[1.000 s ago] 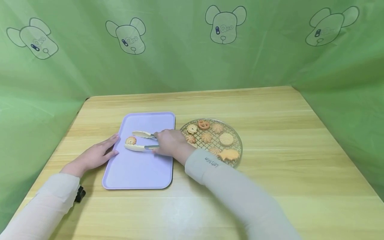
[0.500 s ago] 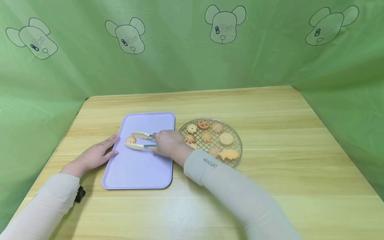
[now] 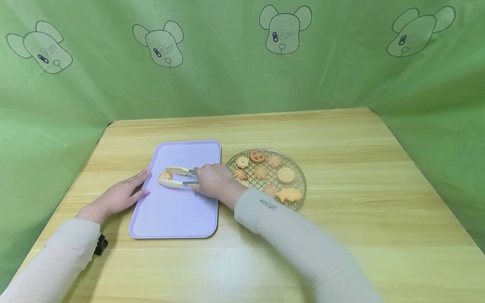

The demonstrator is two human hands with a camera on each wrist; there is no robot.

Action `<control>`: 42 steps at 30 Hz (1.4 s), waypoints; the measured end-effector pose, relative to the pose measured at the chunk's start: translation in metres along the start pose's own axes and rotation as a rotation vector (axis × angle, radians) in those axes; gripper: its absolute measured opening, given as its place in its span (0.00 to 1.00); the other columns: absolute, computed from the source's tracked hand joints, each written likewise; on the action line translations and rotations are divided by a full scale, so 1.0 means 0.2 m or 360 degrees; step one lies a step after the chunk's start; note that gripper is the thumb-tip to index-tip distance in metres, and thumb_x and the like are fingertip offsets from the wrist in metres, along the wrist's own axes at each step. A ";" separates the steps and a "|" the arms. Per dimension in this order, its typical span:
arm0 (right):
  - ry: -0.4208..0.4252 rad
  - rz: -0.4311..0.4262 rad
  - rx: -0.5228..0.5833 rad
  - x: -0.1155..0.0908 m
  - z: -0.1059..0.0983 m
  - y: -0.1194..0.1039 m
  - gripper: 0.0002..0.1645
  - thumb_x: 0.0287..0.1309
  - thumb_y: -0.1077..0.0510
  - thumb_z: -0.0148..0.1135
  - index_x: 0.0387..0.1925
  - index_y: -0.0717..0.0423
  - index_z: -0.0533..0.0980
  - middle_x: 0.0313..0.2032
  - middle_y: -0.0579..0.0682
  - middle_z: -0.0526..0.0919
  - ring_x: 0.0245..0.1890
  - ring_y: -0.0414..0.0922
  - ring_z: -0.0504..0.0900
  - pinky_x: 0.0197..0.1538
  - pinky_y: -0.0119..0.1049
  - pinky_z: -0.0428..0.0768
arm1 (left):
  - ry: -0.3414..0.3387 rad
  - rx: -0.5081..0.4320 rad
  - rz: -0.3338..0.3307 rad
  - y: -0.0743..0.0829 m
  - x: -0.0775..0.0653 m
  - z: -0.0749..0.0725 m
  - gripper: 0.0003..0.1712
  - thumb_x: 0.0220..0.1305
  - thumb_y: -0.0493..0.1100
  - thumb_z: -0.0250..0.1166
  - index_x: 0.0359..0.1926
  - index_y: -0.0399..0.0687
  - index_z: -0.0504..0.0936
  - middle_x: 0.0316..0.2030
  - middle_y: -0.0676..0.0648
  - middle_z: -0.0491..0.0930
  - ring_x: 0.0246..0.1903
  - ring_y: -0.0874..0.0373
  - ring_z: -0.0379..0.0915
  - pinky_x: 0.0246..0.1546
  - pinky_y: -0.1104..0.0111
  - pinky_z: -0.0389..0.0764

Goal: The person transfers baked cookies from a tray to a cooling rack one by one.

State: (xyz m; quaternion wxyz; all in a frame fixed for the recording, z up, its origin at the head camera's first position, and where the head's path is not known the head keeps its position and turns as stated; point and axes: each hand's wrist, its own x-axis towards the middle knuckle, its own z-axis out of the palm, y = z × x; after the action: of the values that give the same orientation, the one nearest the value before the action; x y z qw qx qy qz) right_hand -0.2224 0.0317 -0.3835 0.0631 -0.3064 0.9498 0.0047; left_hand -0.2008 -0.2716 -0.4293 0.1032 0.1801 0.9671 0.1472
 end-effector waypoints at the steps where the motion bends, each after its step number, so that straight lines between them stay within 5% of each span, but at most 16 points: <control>1: 0.0007 -0.0005 0.0001 0.00 0.00 0.00 0.39 0.59 0.31 0.56 0.66 0.45 0.69 0.42 0.47 0.83 0.31 0.46 0.81 0.20 0.36 0.75 | 0.0000 0.0000 0.0000 0.00 0.00 0.00 0.37 0.72 0.51 0.52 0.73 0.39 0.50 0.72 0.40 0.47 0.68 0.40 0.49 0.66 0.48 0.55; 12: 0.0068 -0.0047 0.0026 -0.04 0.00 0.06 0.40 0.60 0.30 0.52 0.68 0.45 0.66 0.44 0.49 0.83 0.30 0.46 0.81 0.20 0.34 0.76 | -0.0019 -0.0002 -0.0014 0.01 0.00 0.00 0.38 0.73 0.52 0.51 0.74 0.40 0.49 0.73 0.40 0.46 0.68 0.40 0.49 0.66 0.47 0.55; 21: 0.0271 -0.0139 0.0045 -0.10 0.00 0.16 0.38 0.60 0.33 0.55 0.65 0.48 0.69 0.41 0.53 0.84 0.26 0.45 0.81 0.21 0.37 0.78 | -0.0008 0.0003 0.0003 0.00 0.00 0.00 0.37 0.73 0.52 0.51 0.73 0.39 0.50 0.72 0.39 0.47 0.68 0.40 0.48 0.66 0.48 0.54; 32: 0.0335 -0.0203 0.0104 -0.21 -0.04 0.31 0.40 0.61 0.32 0.54 0.67 0.49 0.66 0.53 0.53 0.80 0.45 0.51 0.83 0.31 0.40 0.83 | -0.0004 -0.0013 0.0015 0.00 0.00 0.00 0.38 0.73 0.52 0.51 0.73 0.39 0.50 0.72 0.39 0.47 0.69 0.40 0.47 0.66 0.48 0.53; 42: 0.0393 -0.0260 0.0157 -0.30 -0.05 0.47 0.40 0.56 0.34 0.61 0.65 0.50 0.70 0.52 0.54 0.80 0.43 0.53 0.83 0.39 0.48 0.83 | -0.0002 -0.0019 0.0026 0.00 0.00 0.00 0.37 0.73 0.51 0.52 0.73 0.39 0.50 0.73 0.39 0.46 0.69 0.40 0.47 0.66 0.48 0.53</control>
State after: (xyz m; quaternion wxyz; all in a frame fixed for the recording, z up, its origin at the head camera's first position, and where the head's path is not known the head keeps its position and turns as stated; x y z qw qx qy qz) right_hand -0.2304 0.1414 -0.3693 -0.0391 -0.3773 0.9213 -0.0850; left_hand -0.2001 -0.2726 -0.4299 0.1037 0.1874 0.9646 0.1538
